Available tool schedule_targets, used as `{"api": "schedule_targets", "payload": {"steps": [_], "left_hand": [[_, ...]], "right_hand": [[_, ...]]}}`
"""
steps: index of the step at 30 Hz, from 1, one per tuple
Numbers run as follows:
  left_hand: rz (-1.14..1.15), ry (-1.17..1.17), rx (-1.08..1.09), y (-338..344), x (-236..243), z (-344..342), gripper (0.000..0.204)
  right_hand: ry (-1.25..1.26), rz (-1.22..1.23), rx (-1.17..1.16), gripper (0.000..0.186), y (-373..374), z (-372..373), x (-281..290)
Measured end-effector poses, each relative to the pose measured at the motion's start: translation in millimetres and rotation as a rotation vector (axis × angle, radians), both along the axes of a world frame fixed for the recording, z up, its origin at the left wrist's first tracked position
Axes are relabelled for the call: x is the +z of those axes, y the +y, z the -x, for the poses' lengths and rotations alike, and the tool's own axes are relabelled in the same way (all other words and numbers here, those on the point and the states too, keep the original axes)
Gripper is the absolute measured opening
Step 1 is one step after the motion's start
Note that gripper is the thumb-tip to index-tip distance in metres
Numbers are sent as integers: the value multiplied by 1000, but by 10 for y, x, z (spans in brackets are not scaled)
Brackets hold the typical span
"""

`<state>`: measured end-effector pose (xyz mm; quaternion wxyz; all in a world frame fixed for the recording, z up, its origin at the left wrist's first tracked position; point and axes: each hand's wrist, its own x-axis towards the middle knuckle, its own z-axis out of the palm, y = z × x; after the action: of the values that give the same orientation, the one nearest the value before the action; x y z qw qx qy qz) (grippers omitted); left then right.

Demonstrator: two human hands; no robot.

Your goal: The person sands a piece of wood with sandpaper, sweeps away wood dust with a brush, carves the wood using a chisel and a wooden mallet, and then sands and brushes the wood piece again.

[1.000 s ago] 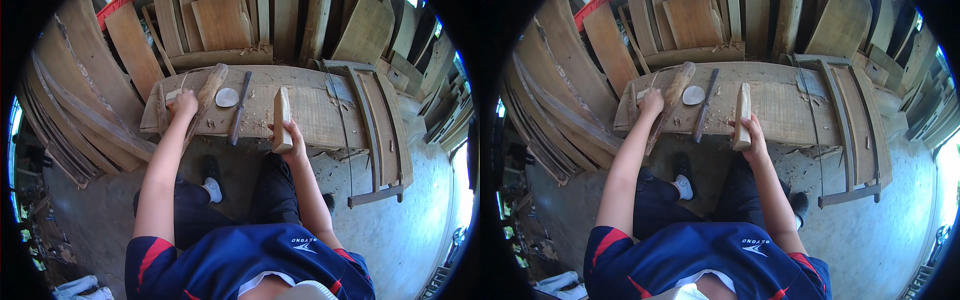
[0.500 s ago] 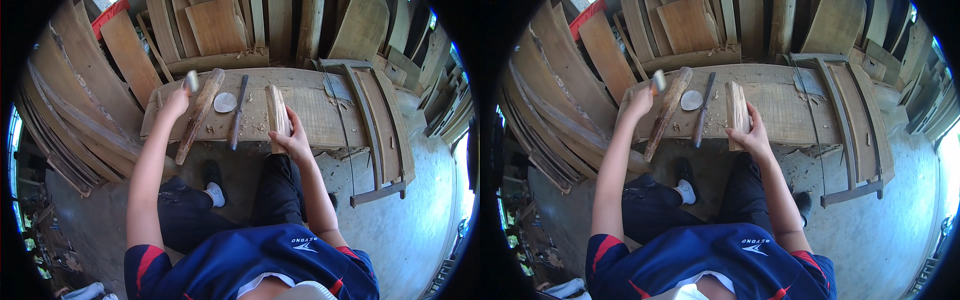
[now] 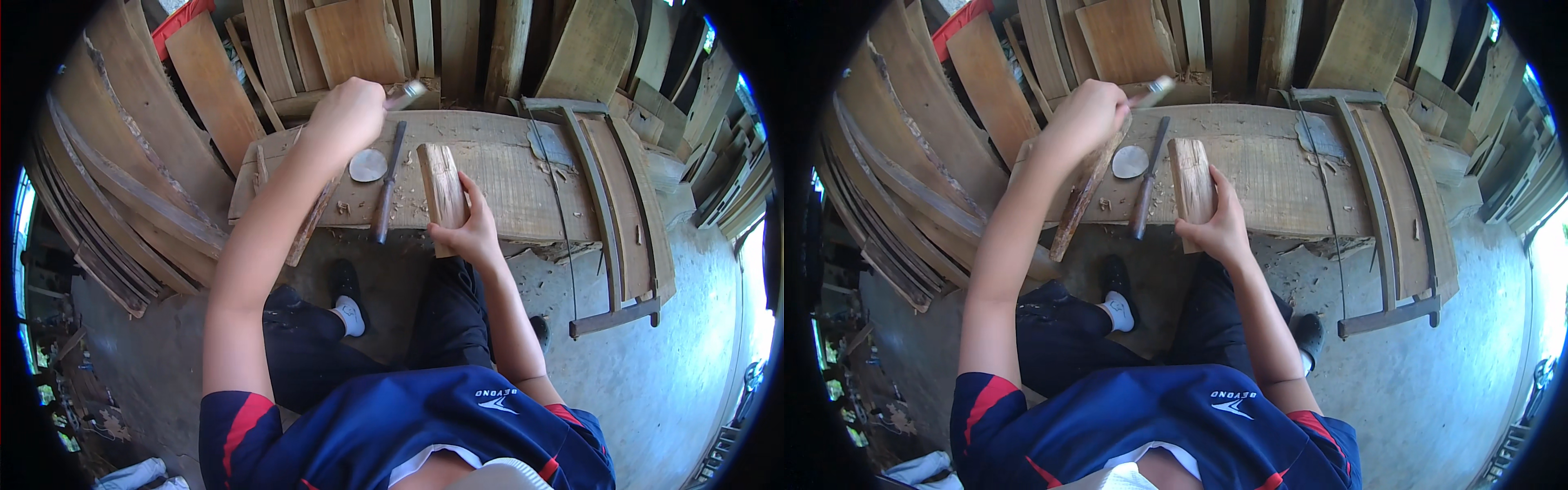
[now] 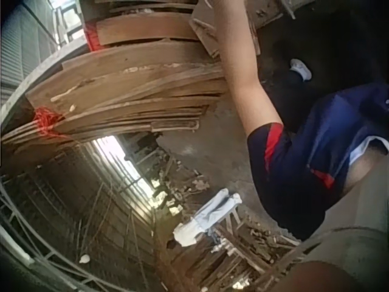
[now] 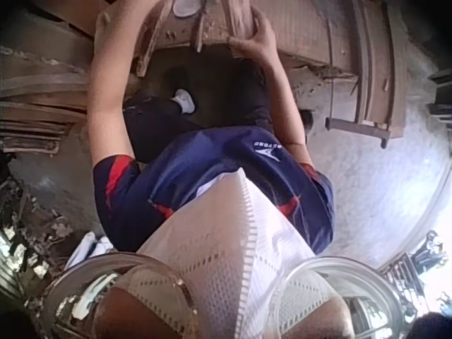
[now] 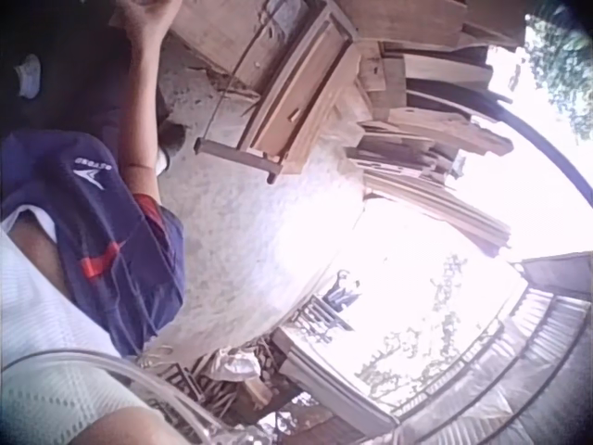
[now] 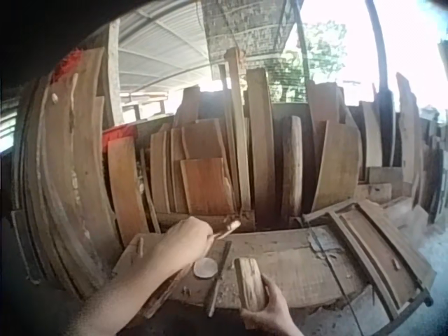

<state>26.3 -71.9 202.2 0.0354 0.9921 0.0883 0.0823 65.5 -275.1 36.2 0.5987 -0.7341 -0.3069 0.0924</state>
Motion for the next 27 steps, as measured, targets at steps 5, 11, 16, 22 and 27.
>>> {"api": "schedule_targets", "payload": {"steps": [5, 11, 16, 22, 27], "left_hand": [[490, 629, -235, -318, 173, -21, 22], [-20, -140, 182, -74, -171, -237, 13], [127, 426, -142, -108, -145, -321, 19], [232, 783, -296, -293, -728, -721, 17], [-256, -45, 64, -310, -957, -1154, 18]], "right_hand": [[59, -10, -39, 88, -82, -63, -102], [61, 25, -54, 89, -218, -45, -40], [-37, 149, -348, 89, -552, -419, -241], [-222, 515, -527, 96, -866, -935, -264], [-286, 551, -479, 97, -852, -1078, -316]]}}
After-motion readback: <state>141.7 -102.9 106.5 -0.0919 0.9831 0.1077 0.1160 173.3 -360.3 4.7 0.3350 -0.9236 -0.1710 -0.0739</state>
